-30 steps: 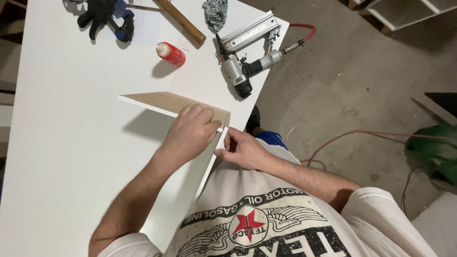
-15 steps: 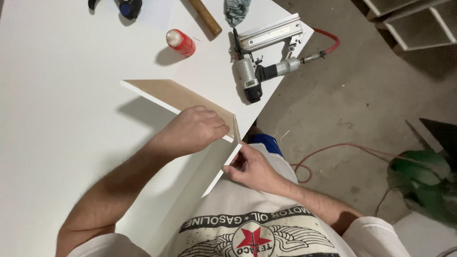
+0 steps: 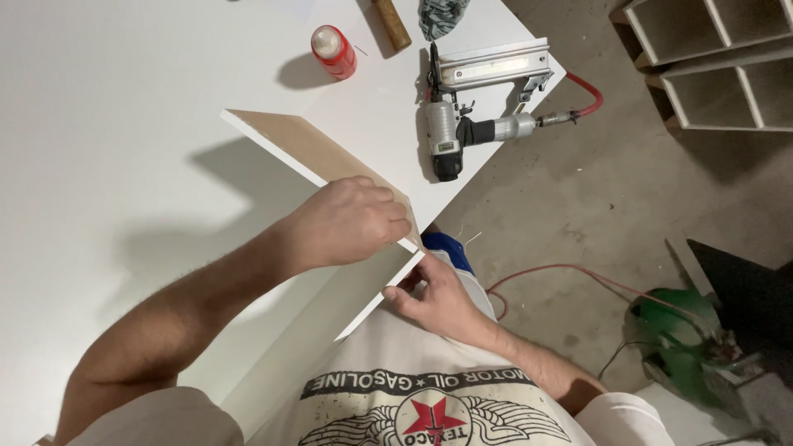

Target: Assembling a white wooden shelf unit by aligning panels and fastening them with a pneumatic nail gun.

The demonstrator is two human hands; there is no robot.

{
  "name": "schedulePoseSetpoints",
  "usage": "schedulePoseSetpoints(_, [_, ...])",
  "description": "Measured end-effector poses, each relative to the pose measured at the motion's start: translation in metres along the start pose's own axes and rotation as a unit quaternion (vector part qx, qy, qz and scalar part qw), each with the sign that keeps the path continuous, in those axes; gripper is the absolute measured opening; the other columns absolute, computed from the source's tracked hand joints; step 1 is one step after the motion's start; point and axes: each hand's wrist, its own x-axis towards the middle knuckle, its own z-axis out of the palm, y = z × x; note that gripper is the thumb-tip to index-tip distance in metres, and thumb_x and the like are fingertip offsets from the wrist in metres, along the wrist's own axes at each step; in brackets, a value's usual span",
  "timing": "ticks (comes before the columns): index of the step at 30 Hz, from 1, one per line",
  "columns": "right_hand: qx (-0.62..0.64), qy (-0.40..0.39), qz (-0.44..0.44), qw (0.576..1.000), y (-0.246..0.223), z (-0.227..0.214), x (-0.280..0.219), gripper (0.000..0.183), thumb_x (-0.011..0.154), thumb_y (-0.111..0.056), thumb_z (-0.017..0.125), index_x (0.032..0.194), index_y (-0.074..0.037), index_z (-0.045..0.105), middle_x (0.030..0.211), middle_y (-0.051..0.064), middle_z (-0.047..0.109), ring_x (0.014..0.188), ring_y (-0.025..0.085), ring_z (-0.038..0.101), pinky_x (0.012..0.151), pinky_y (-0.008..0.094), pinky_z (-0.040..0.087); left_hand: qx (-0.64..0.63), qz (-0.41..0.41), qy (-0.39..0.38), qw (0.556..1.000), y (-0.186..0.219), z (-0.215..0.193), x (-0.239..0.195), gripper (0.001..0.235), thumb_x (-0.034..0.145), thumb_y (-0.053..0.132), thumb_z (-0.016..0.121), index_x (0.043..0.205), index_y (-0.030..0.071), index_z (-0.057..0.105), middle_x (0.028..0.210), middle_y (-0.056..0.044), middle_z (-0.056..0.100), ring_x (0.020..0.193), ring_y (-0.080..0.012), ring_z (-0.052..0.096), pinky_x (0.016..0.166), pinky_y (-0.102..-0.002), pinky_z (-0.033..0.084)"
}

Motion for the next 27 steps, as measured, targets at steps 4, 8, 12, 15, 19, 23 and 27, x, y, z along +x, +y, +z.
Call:
schedulePoseSetpoints(4, [-0.016, 0.003, -0.006, 1.0, -0.005, 0.0, -0.001, 0.039, 0.083, -0.03, 0.082, 0.094, 0.002, 0.062, 0.077, 0.018, 0.065, 0.065, 0.032, 0.07, 0.06, 0.044, 0.057, -0.003, 0.007, -0.016, 1.0, -0.001, -0.008, 0.001, 0.019, 0.101, 0.019, 0.061, 0.084, 0.018, 0.07, 0.073, 0.005, 0.061, 0.069, -0.0132, 0.06, 0.067, -0.03, 0.05])
schedulePoseSetpoints(8, [-0.021, 0.014, -0.008, 1.0, -0.014, 0.002, 0.001, 0.04, 0.081, -0.032, 0.084, 0.093, -0.001, 0.062, 0.077, 0.014, 0.065, 0.064, 0.028, 0.07, 0.059, 0.041, 0.057, -0.016, 0.014, -0.032, 0.999, -0.002, -0.005, 0.0, 0.017, 0.1, 0.019, 0.061, 0.086, 0.019, 0.07, 0.074, 0.005, 0.061, 0.07, -0.014, 0.061, 0.067, -0.031, 0.05])
schedulePoseSetpoints(12, [-0.007, 0.014, -0.02, 1.0, -0.014, 0.0, 0.004, 0.037, 0.082, -0.029, 0.084, 0.092, -0.001, 0.061, 0.076, 0.014, 0.065, 0.065, 0.029, 0.07, 0.06, 0.04, 0.058, -0.074, 0.003, -0.058, 0.996, -0.001, -0.023, 0.006, 0.017, 0.098, 0.026, 0.062, 0.09, 0.017, 0.073, 0.08, 0.002, 0.066, 0.076, -0.0172, 0.066, 0.07, -0.033, 0.052])
schedulePoseSetpoints(15, [-0.003, 0.009, -0.045, 0.999, -0.014, -0.001, 0.005, 0.036, 0.084, -0.03, 0.083, 0.094, -0.003, 0.062, 0.076, 0.013, 0.066, 0.068, 0.028, 0.071, 0.062, 0.039, 0.058, -0.139, -0.005, -0.07, 0.988, 0.001, -0.031, 0.009, 0.019, 0.097, 0.03, 0.063, 0.098, 0.016, 0.075, 0.088, -0.001, 0.073, 0.085, -0.0211, 0.071, 0.076, -0.036, 0.054])
schedulePoseSetpoints(19, [0.018, 0.011, -0.091, 0.996, -0.003, 0.0, 0.005, 0.032, 0.086, -0.029, 0.083, 0.094, -0.007, 0.062, 0.077, 0.01, 0.068, 0.07, 0.027, 0.07, 0.063, 0.04, 0.057, -0.178, -0.01, -0.073, 0.981, -0.001, -0.025, 0.008, 0.021, 0.092, 0.03, 0.073, 0.108, 0.017, 0.077, 0.1, -0.001, 0.078, 0.096, -0.0205, 0.075, 0.08, -0.037, 0.056])
schedulePoseSetpoints(23, [0.012, 0.035, -0.1, 0.994, -0.003, 0.001, 0.004, 0.032, 0.086, -0.031, 0.083, 0.094, -0.008, 0.063, 0.078, 0.01, 0.068, 0.071, 0.028, 0.07, 0.064, 0.041, 0.057, -0.187, -0.005, -0.065, 0.98, 0.001, -0.03, 0.01, 0.026, 0.098, 0.041, 0.067, 0.114, 0.022, 0.075, 0.109, 0.004, 0.078, 0.102, -0.0166, 0.073, 0.082, -0.034, 0.056])
schedulePoseSetpoints(27, [0.026, 0.027, -0.076, 0.996, 0.005, 0.002, 0.003, 0.034, 0.087, -0.035, 0.085, 0.089, -0.011, 0.06, 0.077, 0.007, 0.066, 0.071, 0.026, 0.069, 0.064, 0.038, 0.056, -0.183, -0.035, -0.069, 0.98, 0.006, -0.035, 0.02, 0.017, 0.095, 0.036, 0.072, 0.105, 0.024, 0.079, 0.102, 0.007, 0.08, 0.095, -0.015, 0.075, 0.081, -0.034, 0.057])
